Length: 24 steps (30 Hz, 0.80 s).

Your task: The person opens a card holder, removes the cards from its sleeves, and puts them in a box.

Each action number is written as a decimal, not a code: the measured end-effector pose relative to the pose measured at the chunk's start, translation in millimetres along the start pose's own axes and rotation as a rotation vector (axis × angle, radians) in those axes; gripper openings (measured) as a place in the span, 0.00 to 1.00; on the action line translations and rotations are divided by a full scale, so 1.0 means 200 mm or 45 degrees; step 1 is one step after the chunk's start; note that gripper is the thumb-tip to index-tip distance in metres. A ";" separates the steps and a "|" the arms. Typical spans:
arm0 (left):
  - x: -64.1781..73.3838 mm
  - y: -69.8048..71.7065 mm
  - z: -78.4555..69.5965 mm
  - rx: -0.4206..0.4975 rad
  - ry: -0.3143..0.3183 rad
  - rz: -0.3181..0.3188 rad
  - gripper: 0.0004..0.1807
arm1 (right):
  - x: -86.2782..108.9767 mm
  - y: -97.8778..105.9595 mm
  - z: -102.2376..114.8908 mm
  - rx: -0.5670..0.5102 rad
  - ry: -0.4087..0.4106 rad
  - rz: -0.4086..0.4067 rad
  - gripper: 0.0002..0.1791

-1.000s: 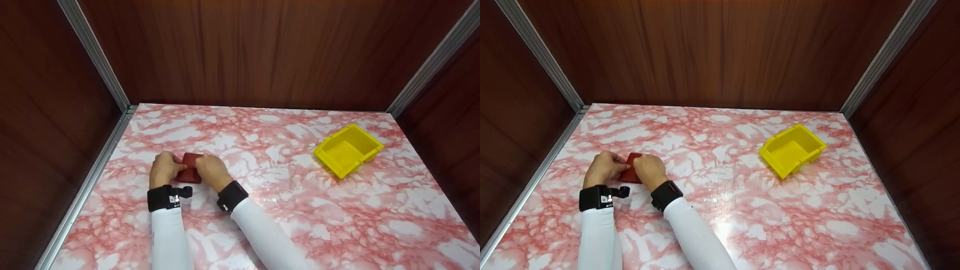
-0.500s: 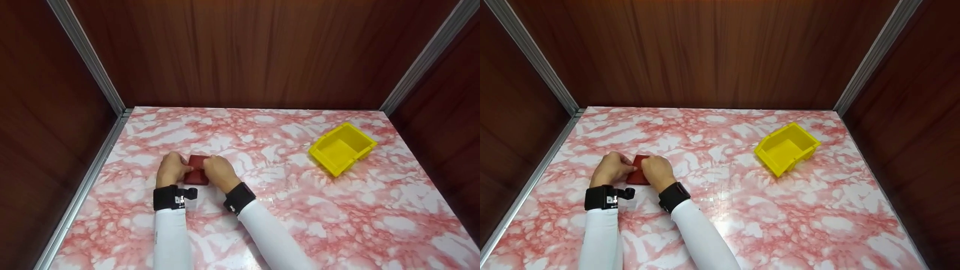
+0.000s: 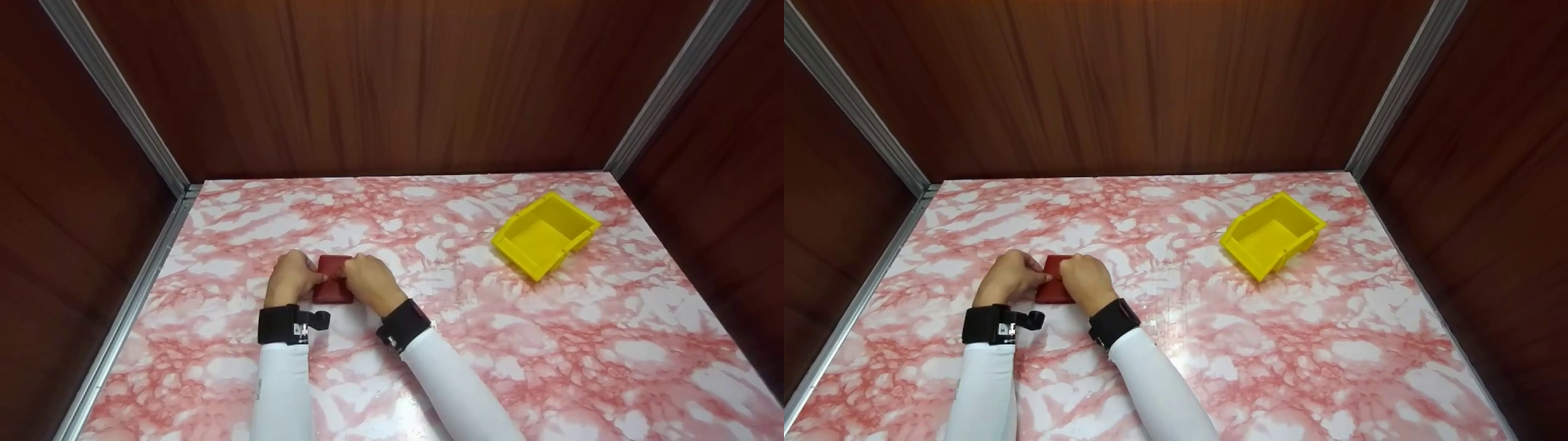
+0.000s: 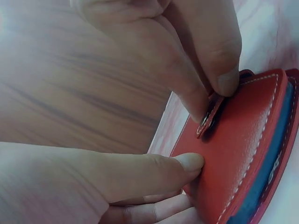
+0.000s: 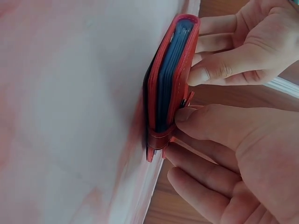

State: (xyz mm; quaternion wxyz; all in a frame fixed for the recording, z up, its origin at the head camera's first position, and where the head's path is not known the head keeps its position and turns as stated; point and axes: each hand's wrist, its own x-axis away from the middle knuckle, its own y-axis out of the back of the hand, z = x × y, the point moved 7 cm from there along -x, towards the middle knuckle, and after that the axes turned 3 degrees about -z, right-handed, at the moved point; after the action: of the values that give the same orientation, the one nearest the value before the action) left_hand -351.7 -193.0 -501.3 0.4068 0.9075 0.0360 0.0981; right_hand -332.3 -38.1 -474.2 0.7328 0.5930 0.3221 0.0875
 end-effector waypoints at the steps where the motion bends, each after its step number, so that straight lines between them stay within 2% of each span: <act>1: 0.00 -0.01 -0.01 0.003 -0.001 0.007 0.11 | 0.00 0.00 -0.01 -0.010 -0.005 0.007 0.07; 4: -0.03 -0.04 0.00 0.008 -0.035 0.004 0.14 | 0.02 0.01 -0.04 -0.046 -0.022 0.031 0.06; 5: 0.00 -0.03 -0.04 -0.004 -0.014 0.014 0.13 | 0.02 0.01 -0.05 -0.055 -0.025 0.038 0.06; 9: 0.01 -0.07 -0.08 -0.018 -0.051 0.004 0.12 | 0.04 0.02 -0.10 -0.096 -0.022 0.056 0.06; 10: 0.04 -0.07 -0.12 -0.027 -0.041 0.009 0.11 | 0.05 0.03 -0.11 -0.101 -0.017 0.055 0.06; 15: 0.06 -0.12 -0.20 -0.024 -0.085 0.013 0.12 | 0.09 0.05 -0.19 -0.137 0.002 0.056 0.08; 16: 0.02 -0.16 -0.17 -0.009 -0.124 0.014 0.14 | 0.10 0.06 -0.20 -0.151 0.001 0.057 0.09; 18: 0.02 -0.19 -0.19 -0.010 -0.138 0.025 0.16 | 0.12 0.07 -0.23 -0.175 -0.008 0.057 0.09; 23: -0.01 -0.26 -0.23 -0.033 -0.108 0.066 0.17 | 0.16 0.09 -0.28 -0.212 0.006 0.034 0.09; 24: -0.05 -0.30 -0.20 -0.024 -0.121 0.070 0.17 | 0.17 0.10 -0.29 -0.213 0.008 0.029 0.08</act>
State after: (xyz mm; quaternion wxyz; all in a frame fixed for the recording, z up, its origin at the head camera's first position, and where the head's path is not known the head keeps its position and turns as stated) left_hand -369.1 -125.2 -521.3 0.4138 0.9079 -0.0092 0.0665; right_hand -335.3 32.2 -474.1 0.7777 0.5330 0.3093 0.1244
